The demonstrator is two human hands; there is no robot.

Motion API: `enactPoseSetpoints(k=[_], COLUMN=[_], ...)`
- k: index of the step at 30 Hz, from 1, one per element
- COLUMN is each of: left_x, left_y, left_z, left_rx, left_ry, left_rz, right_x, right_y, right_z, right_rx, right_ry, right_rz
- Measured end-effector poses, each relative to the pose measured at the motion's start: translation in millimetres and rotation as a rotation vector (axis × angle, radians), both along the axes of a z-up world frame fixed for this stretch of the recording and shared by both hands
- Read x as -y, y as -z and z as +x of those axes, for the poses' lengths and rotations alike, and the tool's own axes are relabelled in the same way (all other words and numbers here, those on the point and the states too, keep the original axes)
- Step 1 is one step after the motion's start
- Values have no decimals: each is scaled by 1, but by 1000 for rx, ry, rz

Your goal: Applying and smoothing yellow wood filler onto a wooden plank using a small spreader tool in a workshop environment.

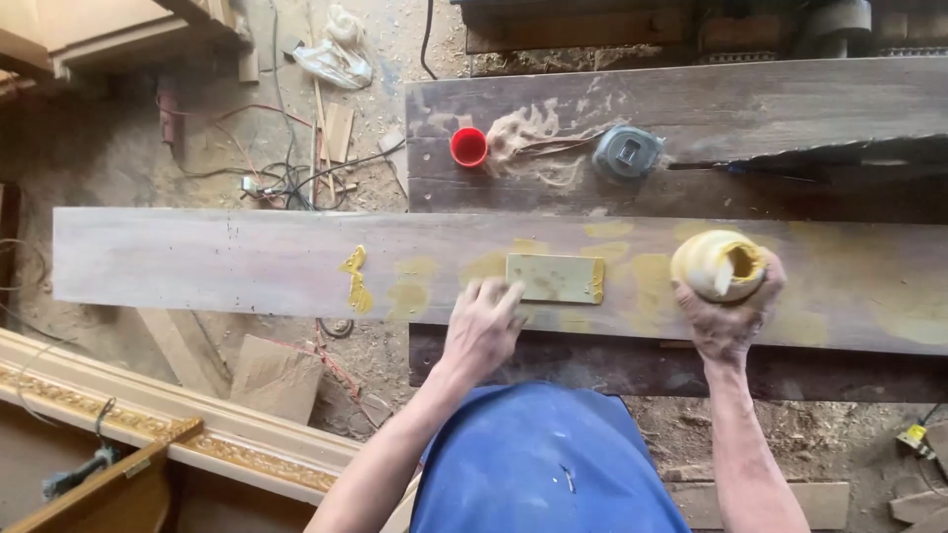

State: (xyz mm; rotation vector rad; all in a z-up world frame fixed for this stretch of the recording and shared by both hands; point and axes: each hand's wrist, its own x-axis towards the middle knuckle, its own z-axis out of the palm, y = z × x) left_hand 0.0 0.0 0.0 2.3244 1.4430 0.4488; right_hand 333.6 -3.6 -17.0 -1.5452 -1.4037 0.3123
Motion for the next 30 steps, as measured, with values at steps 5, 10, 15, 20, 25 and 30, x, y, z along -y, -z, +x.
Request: enactPoseSetpoints(k=[5, 10, 15, 20, 25, 30], left_x=[-39, -31, 28, 50, 58, 82], left_y=[52, 25, -59, -116, -143, -85], left_z=[47, 35, -30, -56, -83, -110], left_rx=[-240, -198, 464, 460, 778, 1340], left_ry=[-60, -138, -58, -22, -280, -544], left_rz=[-87, -124, -115, -6, -61, -208], right_x=[10, 24, 85, 34, 17, 16], right_y=[25, 45, 3, -65, -56, -58], right_z=[9, 10, -34, -130, -184, -239], right_rx=[-92, -11, 6, -44, -532, -681], right_ry=[158, 174, 150, -597, -880, -787], right_rz=[-54, -30, -133, -419, -512, -875])
